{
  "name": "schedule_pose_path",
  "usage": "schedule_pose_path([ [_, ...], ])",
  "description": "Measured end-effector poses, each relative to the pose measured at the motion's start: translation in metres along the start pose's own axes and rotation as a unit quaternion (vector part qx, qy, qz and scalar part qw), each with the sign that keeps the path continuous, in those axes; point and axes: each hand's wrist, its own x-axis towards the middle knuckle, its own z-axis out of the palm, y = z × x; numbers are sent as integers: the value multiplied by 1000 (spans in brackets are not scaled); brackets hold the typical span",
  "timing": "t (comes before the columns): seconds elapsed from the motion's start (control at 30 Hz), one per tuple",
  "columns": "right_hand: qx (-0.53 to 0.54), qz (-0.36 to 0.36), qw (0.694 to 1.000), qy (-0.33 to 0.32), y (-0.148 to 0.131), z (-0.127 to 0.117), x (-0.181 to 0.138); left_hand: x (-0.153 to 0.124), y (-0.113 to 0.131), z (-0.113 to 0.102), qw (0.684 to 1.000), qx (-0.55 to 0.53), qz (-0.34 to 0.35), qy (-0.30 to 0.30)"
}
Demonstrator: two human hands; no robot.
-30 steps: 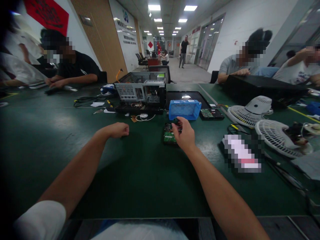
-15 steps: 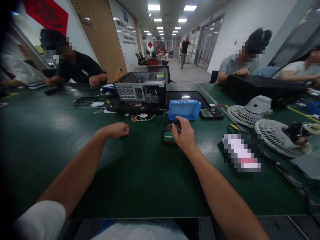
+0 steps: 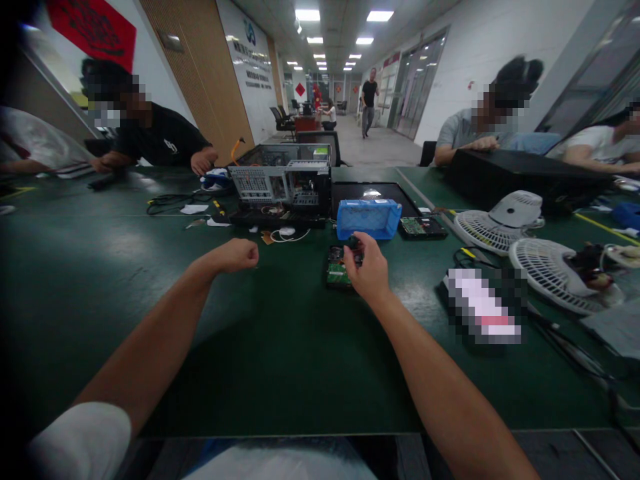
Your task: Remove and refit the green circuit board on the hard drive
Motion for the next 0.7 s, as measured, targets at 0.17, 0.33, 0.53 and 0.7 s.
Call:
schedule_pose_path([
  [0.17,-15,-16,1000,-5,0,-2,2,-2,4,-1,999,-31,25,26],
  [0.33,-20,-22,1000,-9,-2,-4,3,-6,25,-5,996,-14,51,69],
  [0.53,-17,-30,999,-13,-4,-5,3,-10,75,1,986,-17,122,114],
  [0.7,-11,-39,999,-17,-6,-7,4,-24,140,26,970,-43,173,162],
])
